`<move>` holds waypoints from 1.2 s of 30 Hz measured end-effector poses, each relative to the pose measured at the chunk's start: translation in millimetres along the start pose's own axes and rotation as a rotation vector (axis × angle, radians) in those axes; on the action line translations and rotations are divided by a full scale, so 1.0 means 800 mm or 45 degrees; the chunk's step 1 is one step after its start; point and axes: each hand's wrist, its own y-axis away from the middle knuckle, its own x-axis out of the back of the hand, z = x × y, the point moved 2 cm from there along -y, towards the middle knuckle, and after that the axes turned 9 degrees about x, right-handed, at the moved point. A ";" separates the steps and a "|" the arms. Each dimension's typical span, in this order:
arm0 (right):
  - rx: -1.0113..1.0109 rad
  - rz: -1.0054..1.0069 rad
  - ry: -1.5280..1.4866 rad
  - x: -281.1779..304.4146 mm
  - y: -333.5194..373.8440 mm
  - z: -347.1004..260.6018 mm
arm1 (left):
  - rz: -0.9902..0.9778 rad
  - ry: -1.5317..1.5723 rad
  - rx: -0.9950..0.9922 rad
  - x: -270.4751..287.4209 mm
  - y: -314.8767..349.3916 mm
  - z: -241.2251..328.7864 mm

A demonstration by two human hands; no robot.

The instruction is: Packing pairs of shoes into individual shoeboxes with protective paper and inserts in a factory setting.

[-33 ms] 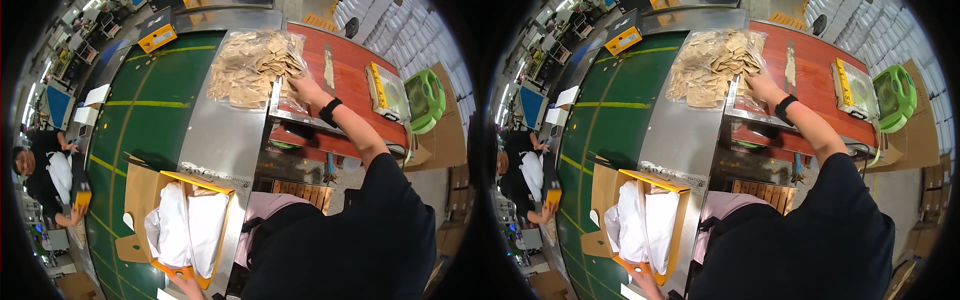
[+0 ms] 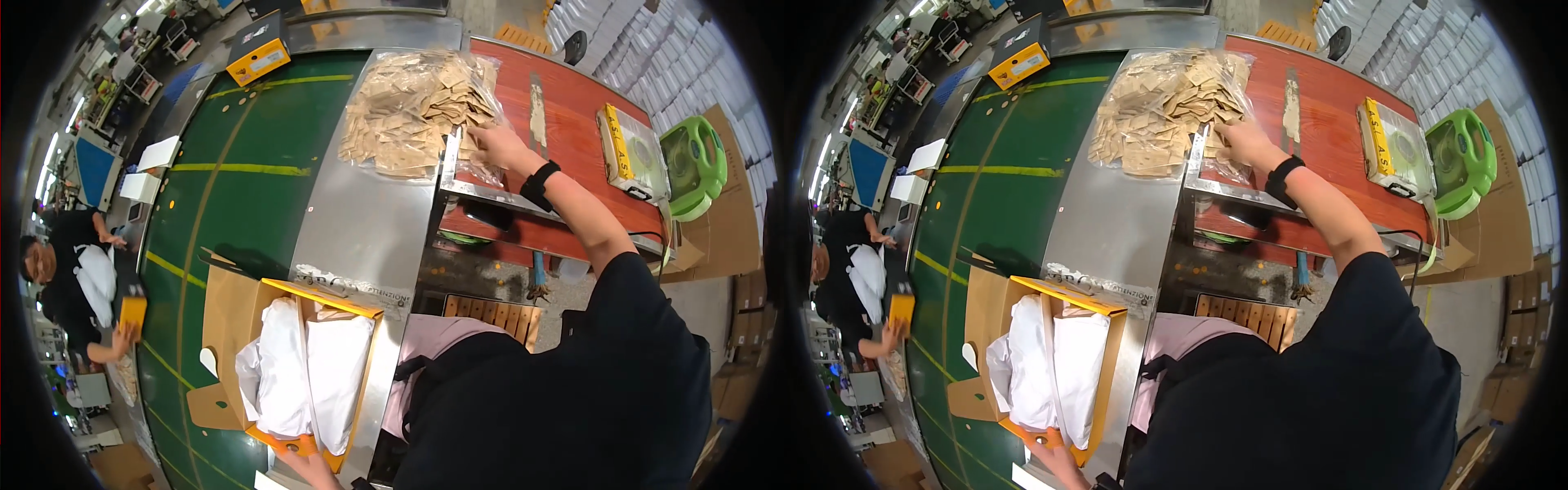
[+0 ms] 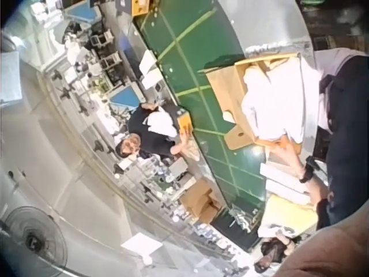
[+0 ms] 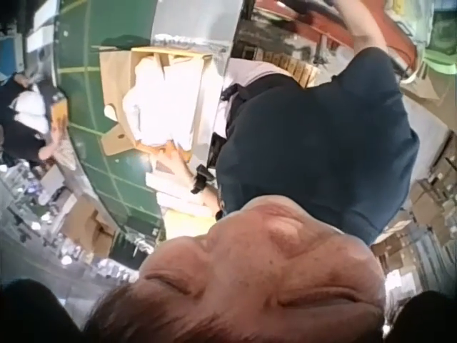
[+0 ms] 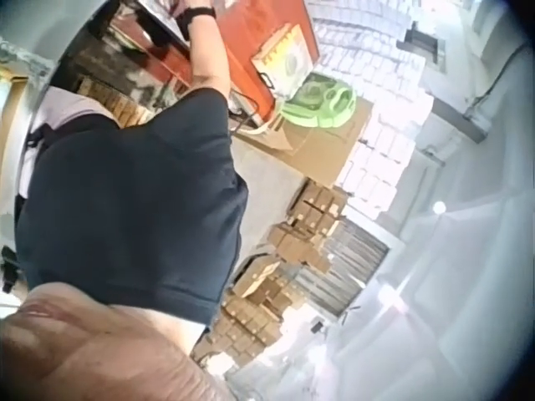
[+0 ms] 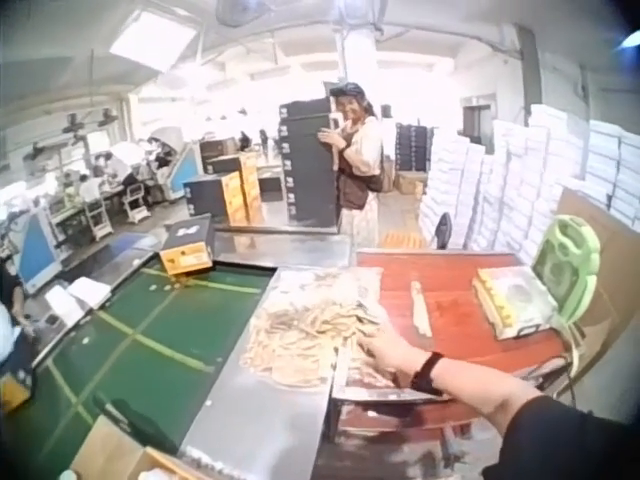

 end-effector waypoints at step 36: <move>0.517 -1.305 -2.559 0.048 -0.123 -0.549 | 0.632 0.847 0.155 0.024 0.015 0.016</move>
